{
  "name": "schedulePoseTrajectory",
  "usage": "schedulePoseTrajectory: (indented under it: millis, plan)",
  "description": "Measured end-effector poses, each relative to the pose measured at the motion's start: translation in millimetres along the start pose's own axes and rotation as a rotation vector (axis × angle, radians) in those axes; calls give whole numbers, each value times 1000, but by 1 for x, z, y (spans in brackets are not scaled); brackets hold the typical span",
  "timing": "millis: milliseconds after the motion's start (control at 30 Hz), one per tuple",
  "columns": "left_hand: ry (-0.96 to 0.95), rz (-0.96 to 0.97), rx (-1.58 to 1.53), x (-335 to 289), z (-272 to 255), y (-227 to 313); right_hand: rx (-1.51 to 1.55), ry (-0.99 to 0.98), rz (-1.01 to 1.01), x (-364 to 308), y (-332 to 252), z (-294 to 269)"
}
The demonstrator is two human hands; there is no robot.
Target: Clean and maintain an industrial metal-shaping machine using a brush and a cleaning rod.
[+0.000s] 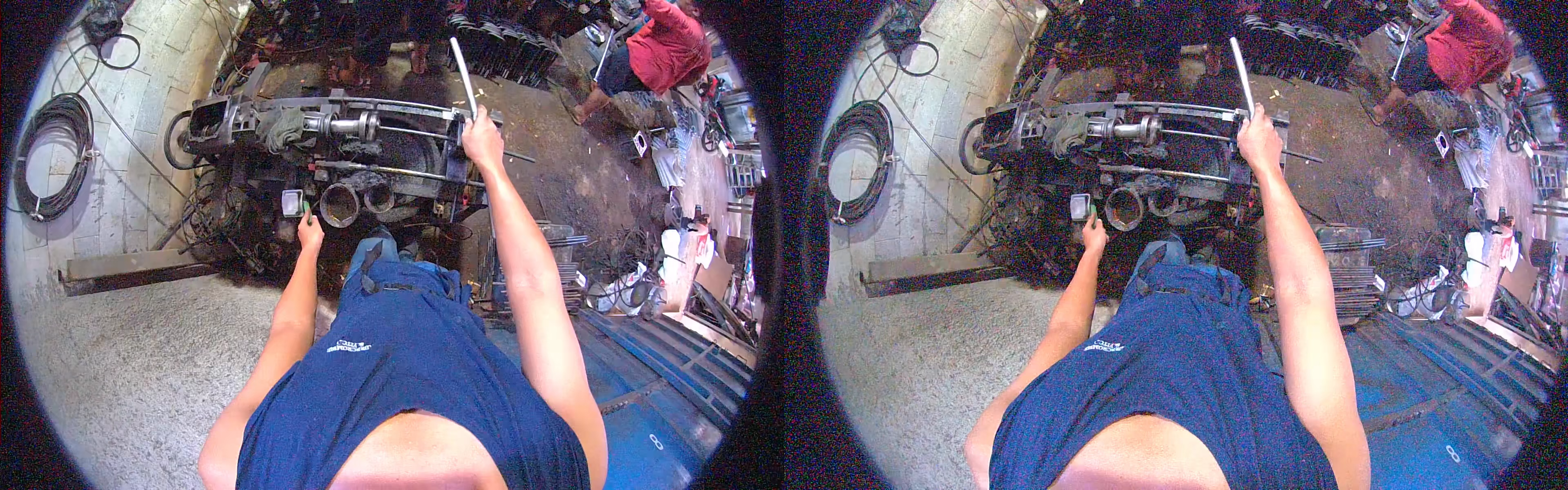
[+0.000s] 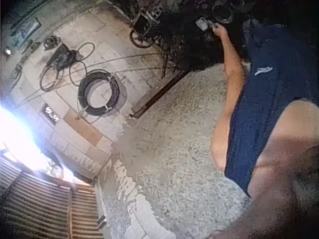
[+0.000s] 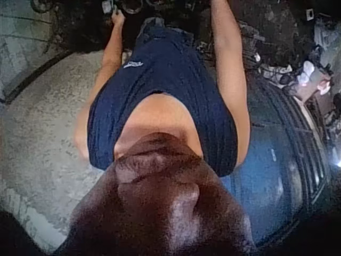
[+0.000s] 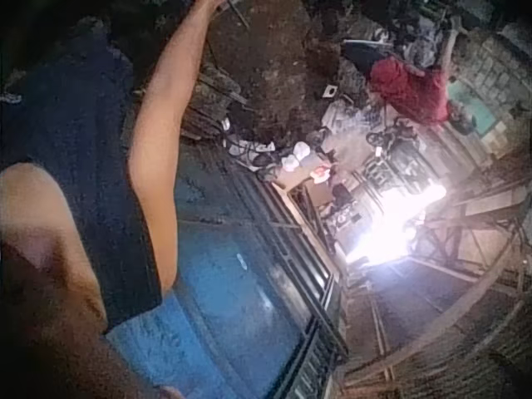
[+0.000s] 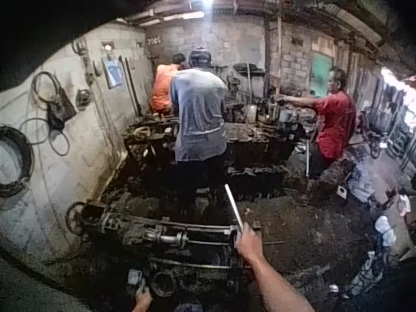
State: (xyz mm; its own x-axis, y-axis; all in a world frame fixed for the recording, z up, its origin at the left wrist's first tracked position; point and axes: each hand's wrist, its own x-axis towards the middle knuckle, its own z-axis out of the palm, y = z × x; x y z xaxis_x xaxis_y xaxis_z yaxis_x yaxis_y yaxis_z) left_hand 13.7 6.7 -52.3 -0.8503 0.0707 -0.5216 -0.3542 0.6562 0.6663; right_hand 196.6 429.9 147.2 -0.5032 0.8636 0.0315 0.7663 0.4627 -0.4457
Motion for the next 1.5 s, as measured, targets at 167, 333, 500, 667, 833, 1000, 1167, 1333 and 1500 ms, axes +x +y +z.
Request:
schedulePoseTrajectory:
  millis: [167, 333, 500, 667, 833, 1000, 1167, 1333, 1500]
  plan:
    - [50, 61, 0, 0, -8, -7, 6, -21, -21, 0, -7, -3]
    - [72, 65, 37, -4, -8, -1, 10, -9, -21, 0, -5, -3]
    - [31, 76, -23, 1, -8, -7, -30, -45, -19, 1, -3, -3]
    - [85, 111, 17, 13, -8, -22, -1, -38, -23, 0, -8, -4]
    - [2, -20, 41, 1, -2, 2, -11, -30, 10, -1, 0, -7]
    - [37, 23, -15, 17, -4, -21, 23, -8, -22, 3, 4, 1]
    - [42, 53, -11, 17, -3, -23, 18, -19, -8, 1, 2, -2]
    - [46, 43, -30, 20, -2, -26, 26, -34, -7, 1, 2, -4]
    - [61, 16, -17, 21, -3, -27, -6, -31, -8, 0, 3, -6]
